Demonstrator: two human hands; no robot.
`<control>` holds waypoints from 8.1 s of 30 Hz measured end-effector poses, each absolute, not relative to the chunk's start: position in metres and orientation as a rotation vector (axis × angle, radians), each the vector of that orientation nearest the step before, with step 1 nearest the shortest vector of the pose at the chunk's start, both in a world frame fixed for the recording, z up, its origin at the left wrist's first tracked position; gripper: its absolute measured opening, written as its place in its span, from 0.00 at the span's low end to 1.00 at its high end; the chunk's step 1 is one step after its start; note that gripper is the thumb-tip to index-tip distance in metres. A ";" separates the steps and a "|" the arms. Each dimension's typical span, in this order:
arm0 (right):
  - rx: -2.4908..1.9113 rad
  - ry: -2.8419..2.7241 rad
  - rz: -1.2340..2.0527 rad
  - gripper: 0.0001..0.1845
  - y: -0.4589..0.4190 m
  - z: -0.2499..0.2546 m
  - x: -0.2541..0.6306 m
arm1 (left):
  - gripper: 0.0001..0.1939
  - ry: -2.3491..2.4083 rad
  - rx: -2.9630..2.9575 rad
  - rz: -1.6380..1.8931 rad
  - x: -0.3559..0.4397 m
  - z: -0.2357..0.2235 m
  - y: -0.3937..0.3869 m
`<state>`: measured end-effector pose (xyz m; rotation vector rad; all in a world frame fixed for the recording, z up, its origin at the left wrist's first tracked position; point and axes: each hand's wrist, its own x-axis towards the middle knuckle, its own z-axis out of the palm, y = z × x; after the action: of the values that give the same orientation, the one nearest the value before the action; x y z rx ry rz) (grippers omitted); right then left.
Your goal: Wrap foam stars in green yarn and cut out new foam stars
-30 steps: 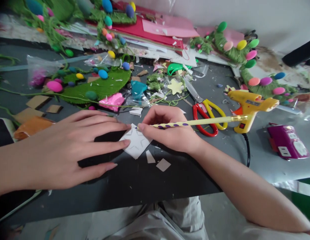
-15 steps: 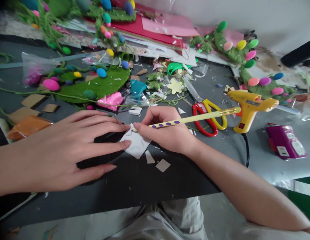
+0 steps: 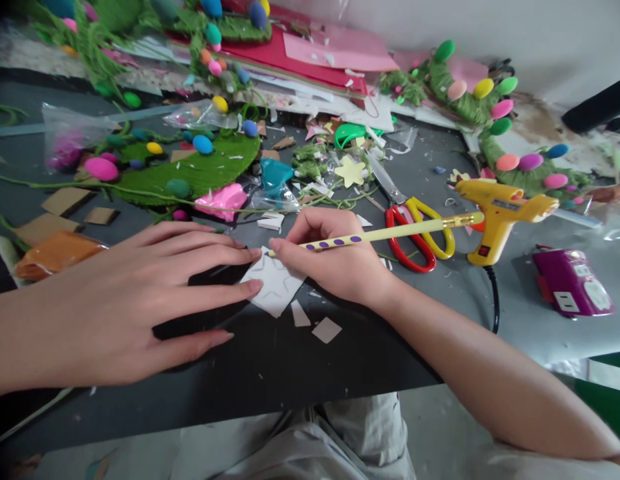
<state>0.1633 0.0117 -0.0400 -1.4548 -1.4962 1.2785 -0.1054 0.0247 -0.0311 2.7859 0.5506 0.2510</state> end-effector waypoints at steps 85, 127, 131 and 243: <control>-1.419 -1.708 1.159 0.16 0.008 -0.043 0.163 | 0.21 0.524 2.827 0.205 -0.108 -0.031 0.029; -1.375 -1.766 1.148 0.18 0.006 -0.041 0.166 | 0.22 0.540 2.815 0.202 -0.107 -0.031 0.028; -1.431 -1.693 1.163 0.18 0.007 -0.040 0.167 | 0.22 0.514 2.833 0.202 -0.108 -0.031 0.029; -1.426 -1.535 1.220 0.23 0.008 -0.037 0.168 | 0.17 0.571 2.958 0.269 -0.103 -0.035 0.029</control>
<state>0.1680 0.0084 -0.0373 -1.4263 -1.5349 1.2198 -0.1026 0.0294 -0.0347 2.9578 0.5709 0.2689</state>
